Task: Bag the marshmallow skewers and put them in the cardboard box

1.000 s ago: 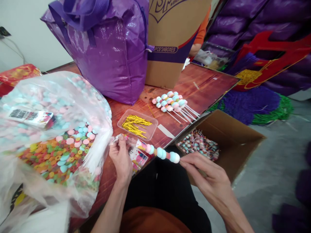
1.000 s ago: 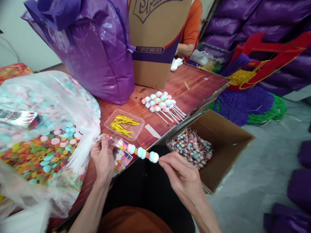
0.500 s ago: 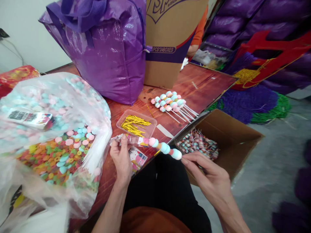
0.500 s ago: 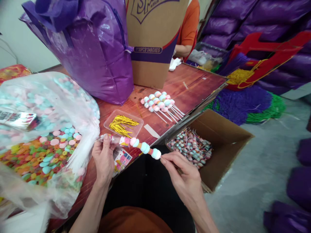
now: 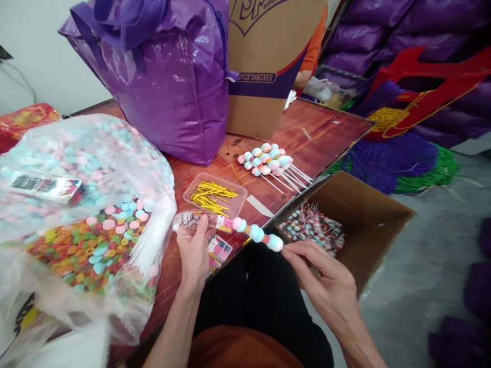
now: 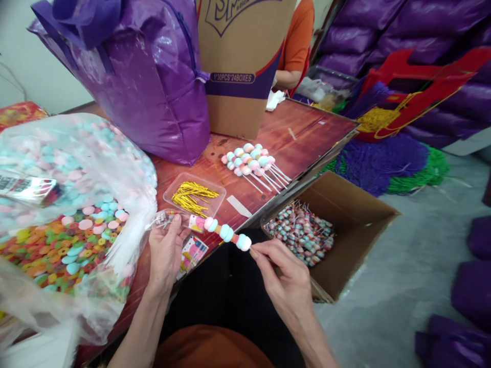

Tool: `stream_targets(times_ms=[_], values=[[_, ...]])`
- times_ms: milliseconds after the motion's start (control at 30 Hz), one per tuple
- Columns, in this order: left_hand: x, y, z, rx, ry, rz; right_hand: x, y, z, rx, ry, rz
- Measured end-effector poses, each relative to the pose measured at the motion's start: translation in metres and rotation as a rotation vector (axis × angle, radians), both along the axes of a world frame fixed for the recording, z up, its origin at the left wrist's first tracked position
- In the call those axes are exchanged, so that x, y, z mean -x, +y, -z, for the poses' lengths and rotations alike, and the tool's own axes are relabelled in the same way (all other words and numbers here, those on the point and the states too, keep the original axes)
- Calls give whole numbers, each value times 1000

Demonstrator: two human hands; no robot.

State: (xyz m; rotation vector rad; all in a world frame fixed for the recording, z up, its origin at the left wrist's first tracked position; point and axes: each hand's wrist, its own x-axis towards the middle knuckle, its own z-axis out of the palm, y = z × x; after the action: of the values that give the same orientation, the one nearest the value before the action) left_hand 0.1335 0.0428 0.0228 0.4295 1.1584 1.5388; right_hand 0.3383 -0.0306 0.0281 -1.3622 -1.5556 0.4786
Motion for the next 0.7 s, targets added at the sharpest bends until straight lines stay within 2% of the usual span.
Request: stream_targets(times_ms=[300, 700], values=[[5, 1, 7, 69, -207, 26, 5, -5, 5, -8, 80, 67], [1, 1, 7, 88, -236, 47, 7, -4, 8, -81, -26, 24]])
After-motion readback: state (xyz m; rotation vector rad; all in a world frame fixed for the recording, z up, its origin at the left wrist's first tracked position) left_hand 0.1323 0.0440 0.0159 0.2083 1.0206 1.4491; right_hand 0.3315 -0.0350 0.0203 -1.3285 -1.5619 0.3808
